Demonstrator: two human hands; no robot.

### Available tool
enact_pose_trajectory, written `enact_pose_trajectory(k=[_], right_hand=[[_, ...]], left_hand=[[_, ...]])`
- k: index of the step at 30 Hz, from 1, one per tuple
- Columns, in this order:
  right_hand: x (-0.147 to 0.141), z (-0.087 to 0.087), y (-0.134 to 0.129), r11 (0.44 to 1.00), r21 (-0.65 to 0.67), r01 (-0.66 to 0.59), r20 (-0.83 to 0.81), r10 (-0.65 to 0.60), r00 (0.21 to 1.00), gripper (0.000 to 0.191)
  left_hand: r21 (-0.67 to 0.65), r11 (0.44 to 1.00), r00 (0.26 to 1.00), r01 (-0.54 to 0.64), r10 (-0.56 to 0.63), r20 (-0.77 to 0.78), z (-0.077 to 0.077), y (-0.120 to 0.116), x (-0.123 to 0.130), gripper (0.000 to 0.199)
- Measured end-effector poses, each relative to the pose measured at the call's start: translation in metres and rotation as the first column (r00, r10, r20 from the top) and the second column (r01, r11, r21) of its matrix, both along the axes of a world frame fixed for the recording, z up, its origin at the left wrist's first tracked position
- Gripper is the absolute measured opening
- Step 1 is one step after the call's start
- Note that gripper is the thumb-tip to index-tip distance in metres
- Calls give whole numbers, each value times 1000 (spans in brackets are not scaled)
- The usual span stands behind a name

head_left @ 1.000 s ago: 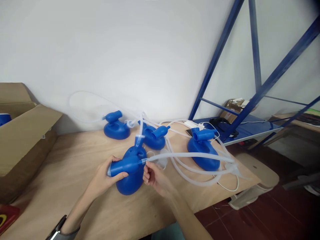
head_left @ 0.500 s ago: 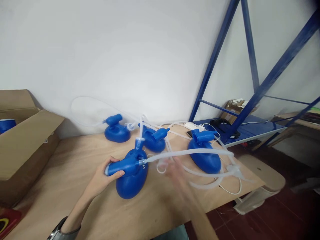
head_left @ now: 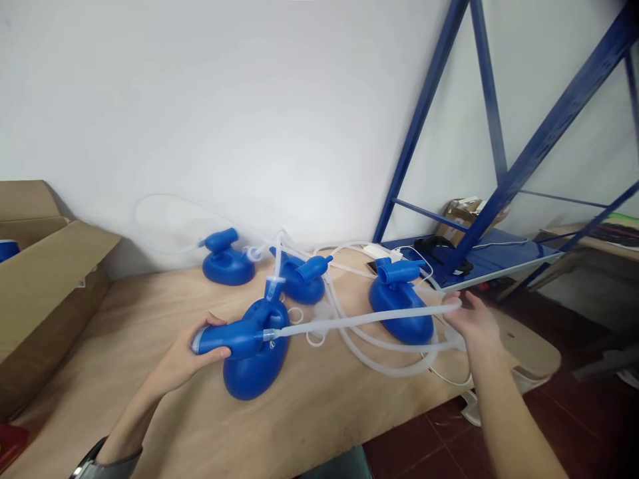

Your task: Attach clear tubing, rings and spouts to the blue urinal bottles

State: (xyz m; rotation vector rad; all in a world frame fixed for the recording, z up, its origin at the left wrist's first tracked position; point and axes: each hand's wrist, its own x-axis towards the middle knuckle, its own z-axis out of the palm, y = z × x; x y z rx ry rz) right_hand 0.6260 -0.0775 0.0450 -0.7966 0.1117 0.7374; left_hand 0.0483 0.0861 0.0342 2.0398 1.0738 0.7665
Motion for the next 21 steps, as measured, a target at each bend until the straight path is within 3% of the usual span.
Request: enact_pose_trajectory(k=[3,7,10,12,15,17,19,21], right_hand=[[8,6,16,998,-12,-63,92,63,994,43],[6,36,31,989,91,-112,317,78,945,25],[-2,57,33,958,118,-261,633,130,763,13],[-14,60,29,925,87,-370,794,160,587,25],[-46,42,24,895,19,-446,887,191,420,45],[-79,20,26,883,-116,-455,901,286,326,51],[-119,-2,31,822,-309,-479,875,443,196,54],[-161,-20,40,722,-474,-504,824,566,36,54]], left_hand=[[8,1000,999,-12,13,-43,-2,-1,-3,51],[57,998,992,-40,46,-114,2,-5,-7,51],[128,987,985,-94,111,-129,5,-9,-11,53],[168,979,982,-115,137,-128,5,-12,-14,54],[171,981,989,-93,111,-95,1,-12,-18,53],[156,987,998,-46,53,-44,-3,-9,-19,52],[137,990,1000,22,-24,13,-5,-2,-18,52],[108,991,994,84,-91,55,-5,4,-13,54]])
